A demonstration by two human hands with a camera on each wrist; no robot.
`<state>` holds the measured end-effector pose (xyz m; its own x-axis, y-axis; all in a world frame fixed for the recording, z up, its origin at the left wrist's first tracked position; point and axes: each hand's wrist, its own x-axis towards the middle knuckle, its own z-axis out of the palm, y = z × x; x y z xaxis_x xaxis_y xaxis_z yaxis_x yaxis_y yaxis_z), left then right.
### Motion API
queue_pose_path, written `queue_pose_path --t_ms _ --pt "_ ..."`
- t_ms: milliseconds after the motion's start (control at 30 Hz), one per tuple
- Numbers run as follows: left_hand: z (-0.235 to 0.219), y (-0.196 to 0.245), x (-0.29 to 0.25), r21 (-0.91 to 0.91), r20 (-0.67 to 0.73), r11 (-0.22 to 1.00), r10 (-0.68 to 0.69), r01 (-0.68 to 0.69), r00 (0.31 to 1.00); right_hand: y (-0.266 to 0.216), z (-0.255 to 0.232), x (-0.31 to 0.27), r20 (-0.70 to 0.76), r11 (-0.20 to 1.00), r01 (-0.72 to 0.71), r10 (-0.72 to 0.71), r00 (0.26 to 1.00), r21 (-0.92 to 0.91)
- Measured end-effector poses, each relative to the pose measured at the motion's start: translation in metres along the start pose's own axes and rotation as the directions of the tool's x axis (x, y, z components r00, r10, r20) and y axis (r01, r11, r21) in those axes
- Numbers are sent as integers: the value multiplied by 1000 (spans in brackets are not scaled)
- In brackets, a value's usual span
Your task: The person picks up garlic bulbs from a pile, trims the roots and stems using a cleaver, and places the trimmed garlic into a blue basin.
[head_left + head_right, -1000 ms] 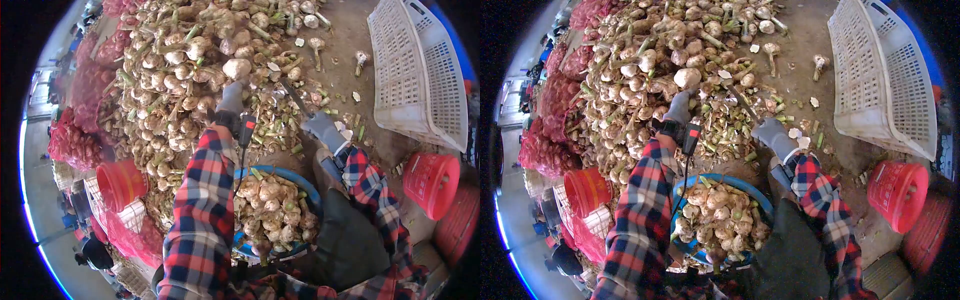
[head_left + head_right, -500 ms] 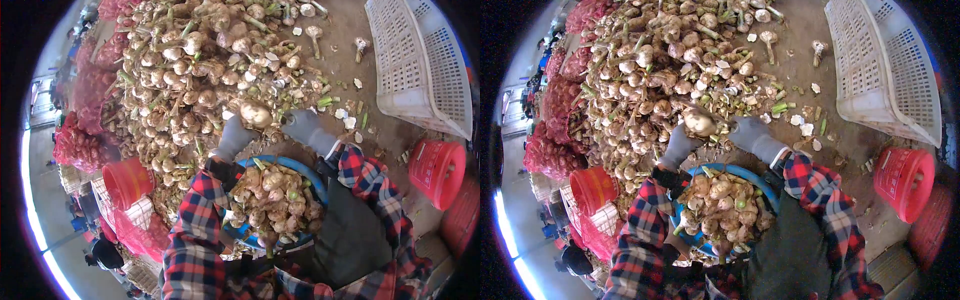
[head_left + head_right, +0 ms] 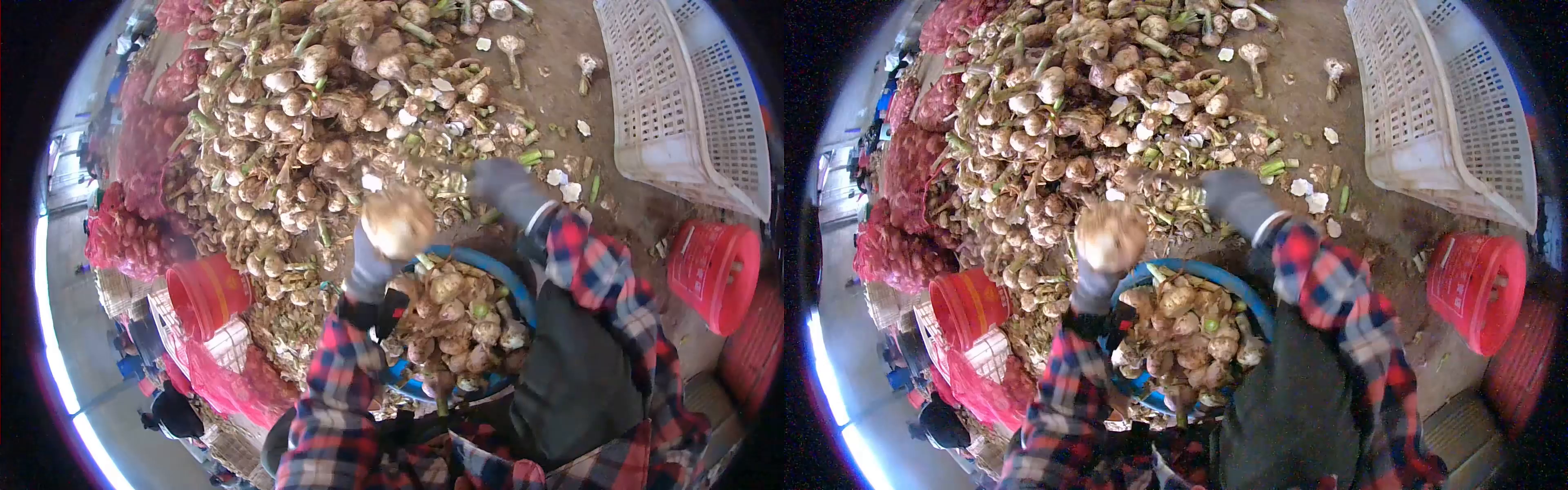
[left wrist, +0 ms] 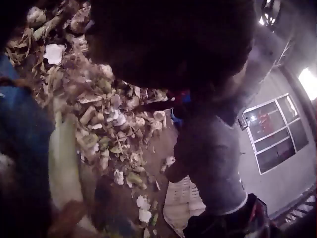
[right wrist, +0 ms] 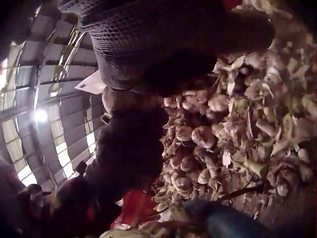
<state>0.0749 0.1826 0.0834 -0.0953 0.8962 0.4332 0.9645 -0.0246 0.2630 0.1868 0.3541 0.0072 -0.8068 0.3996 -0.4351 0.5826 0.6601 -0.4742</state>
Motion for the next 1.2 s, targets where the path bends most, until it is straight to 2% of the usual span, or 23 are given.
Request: queue_pose_path --t_ms 33,67,100,167,233,267,300,333,400,433,500,567,633,667,700,767,800,867,900,967,1033,1167,1200 --pt "-7 7 4 -9 -39 1000 29 -29 999 26 7 8 93 985 -169 166 982 22" --pt "12 -6 -20 -122 -28 980 -162 158 986 20 5 7 104 989 -146 144 984 12" --pt "6 -12 -29 -578 59 751 -351 319 935 16 2 -3 34 984 -177 176 984 23" --pt "12 -6 -20 -787 99 445 -594 428 799 8 -18 -18 -78 970 -237 240 968 49" --pt "9 -12 -15 -739 147 455 -610 496 778 -27 -25 -25 -20 1000 4 -4 1000 28" --pt "4 -8 -22 -681 210 450 -637 578 742 -41 -25 -40 9 999 -2 2 1000 37" --pt "7 -9 -28 -744 202 367 -672 558 712 -54 -33 -47 -65 978 196 -191 979 73" --pt "20 -21 -42 -634 180 510 -633 581 753 -62 -40 -46 -159 915 395 -380 911 79" --pt "22 -32 -60 -389 308 654 -571 648 761 -73 -38 -43 -176 903 427 -413 894 53" --pt "16 -23 -57 -386 321 647 -574 657 753 -75 -39 -44 -173 901 425 -406 897 88" --pt "16 -8 -42 -684 205 394 -704 614 680 -65 -33 -40 -173 912 407 -393 903 50" --pt "11 -1 -40 -635 110 501 -695 588 711 -48 -26 -27 -81 972 236 -233 969 20" --pt "-18 6 -26 -102 -23 968 -233 229 972 -9 -18 -13 78 995 -93 96 992 -39" --pt "-24 10 -24 -163 19 920 -358 356 934 6 -17 -5 139 969 -219 235 962 -118" --pt "-22 7 -29 -150 2 915 -379 375 925 0 -20 -3 144 972 -191 210 967 -133" --pt "-12 2 -36 -618 76 520 -708 590 702 -15 -23 -29 -48 997 -68 70 996 36" --pt "-7 5 -28 -627 15 531 -724 570 690 -29 -24 -29 -68 1000 15 -14 998 16" --pt "-4 -2 -34 -545 48 559 -723 625 689 -61 -36 -43 -76 967 253 -254 964 -16" --pt "-4 -5 -44 -461 76 584 -724 668 686 -73 -37 -51 -63 968 252 -252 966 -6" --pt "5 -23 -64 35 142 891 -452 452 881 -88 -45 -53 -140 902 430 -421 896 41" --pt "-1 -20 -66 -221 193 740 -606 636 772 -89 -44 -52 -96 909 412 -406 909 55" --pt "4 -4 -61 -393 18 692 -653 606 757 -60 -19 -30 -65 938 345 -346 936 -32" --pt "-8 5 -43 -408 -76 748 -599 524 797 -52 -26 -24 45 995 102 -101 994 -21"
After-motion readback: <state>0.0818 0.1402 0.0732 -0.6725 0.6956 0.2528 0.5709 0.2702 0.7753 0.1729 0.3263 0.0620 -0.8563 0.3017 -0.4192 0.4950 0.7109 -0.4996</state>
